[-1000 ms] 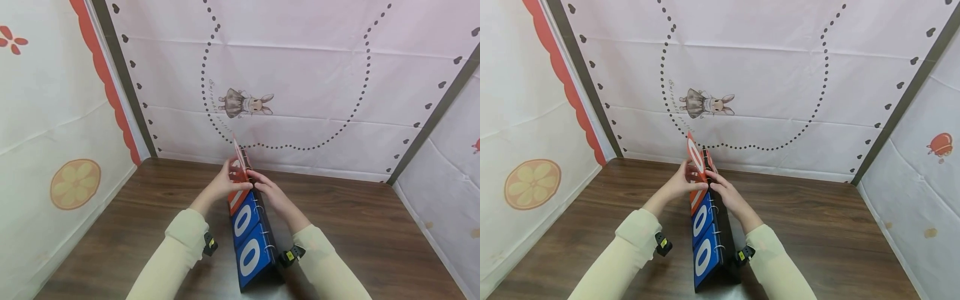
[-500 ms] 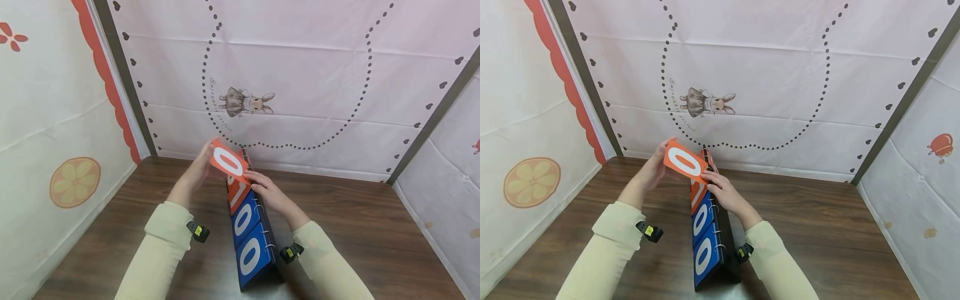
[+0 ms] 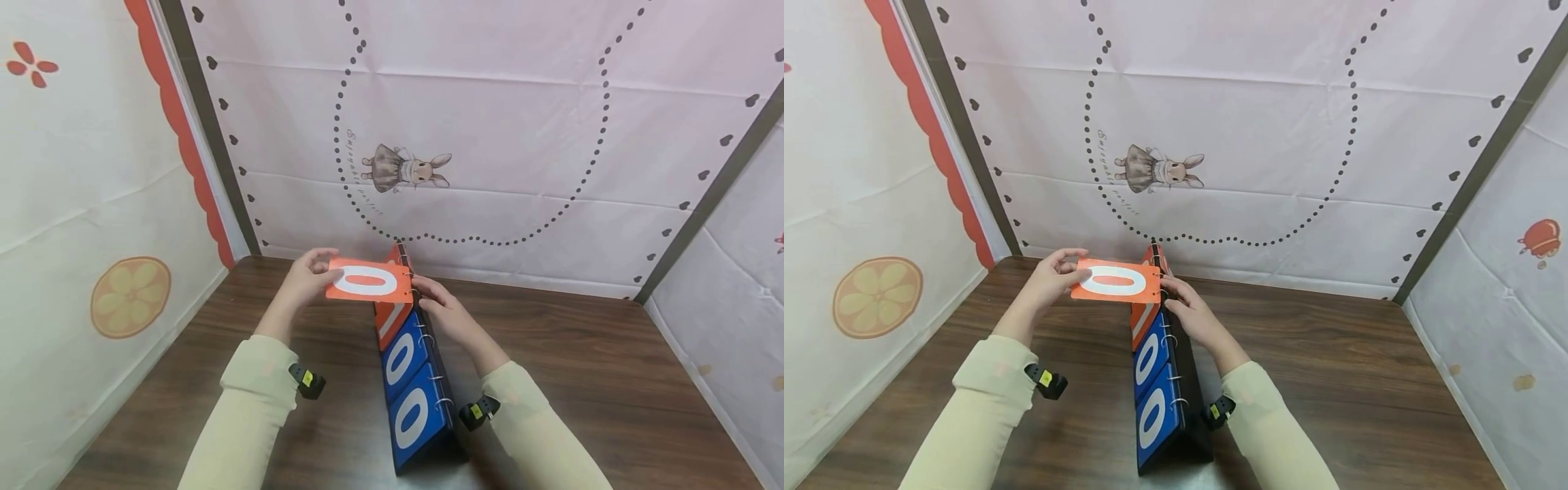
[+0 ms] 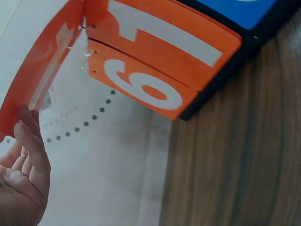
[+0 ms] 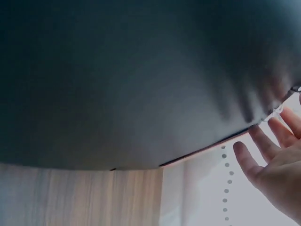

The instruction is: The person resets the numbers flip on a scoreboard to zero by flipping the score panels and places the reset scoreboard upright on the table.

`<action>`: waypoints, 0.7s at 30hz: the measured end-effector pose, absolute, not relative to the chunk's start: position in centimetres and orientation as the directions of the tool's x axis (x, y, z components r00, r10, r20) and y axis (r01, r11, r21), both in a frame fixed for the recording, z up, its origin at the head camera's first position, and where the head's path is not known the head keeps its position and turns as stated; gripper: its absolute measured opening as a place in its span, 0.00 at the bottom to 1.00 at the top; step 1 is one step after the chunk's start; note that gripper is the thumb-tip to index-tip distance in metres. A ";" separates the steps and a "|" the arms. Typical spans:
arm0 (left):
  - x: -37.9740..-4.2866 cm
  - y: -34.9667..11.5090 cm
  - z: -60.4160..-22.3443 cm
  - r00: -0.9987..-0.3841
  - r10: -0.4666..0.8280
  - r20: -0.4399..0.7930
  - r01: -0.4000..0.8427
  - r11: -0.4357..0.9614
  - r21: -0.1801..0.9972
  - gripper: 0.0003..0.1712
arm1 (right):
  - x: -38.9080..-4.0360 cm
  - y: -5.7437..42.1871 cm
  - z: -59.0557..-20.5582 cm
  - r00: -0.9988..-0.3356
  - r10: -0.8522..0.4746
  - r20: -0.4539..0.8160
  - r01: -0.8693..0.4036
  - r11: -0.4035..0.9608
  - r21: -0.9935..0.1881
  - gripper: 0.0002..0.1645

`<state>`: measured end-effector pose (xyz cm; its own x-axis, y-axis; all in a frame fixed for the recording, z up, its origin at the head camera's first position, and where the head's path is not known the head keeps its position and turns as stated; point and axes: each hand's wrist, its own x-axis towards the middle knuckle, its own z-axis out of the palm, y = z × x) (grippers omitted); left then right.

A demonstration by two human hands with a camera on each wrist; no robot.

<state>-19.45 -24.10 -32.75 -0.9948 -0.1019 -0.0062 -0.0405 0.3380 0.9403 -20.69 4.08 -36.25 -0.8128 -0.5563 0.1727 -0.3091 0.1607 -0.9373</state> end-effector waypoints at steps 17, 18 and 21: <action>-19.8 -22.4 -40.7 -0.978 -0.061 -0.197 -0.207 0.275 0.939 0.26 | -17.1 6.3 -35.2 -0.709 -0.683 0.179 -0.446 0.237 -0.863 0.27; -19.9 -21.9 -41.1 -0.977 -0.063 -0.205 -0.215 0.279 0.936 0.25 | -16.8 6.2 -34.9 -0.712 -0.683 0.165 -0.437 0.246 -0.865 0.28; -20.2 -20.4 -42.1 -0.969 -0.064 -0.240 -0.248 0.282 0.927 0.24 | -16.5 6.1 -34.8 -0.718 -0.682 0.136 -0.418 0.268 -0.868 0.31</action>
<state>-20.19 -20.45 -42.10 -0.9687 -0.0640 -0.2400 -0.2482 0.2823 0.9267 -16.54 6.10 -34.75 -0.7183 -0.6823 0.1359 -0.4184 0.2675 -0.8680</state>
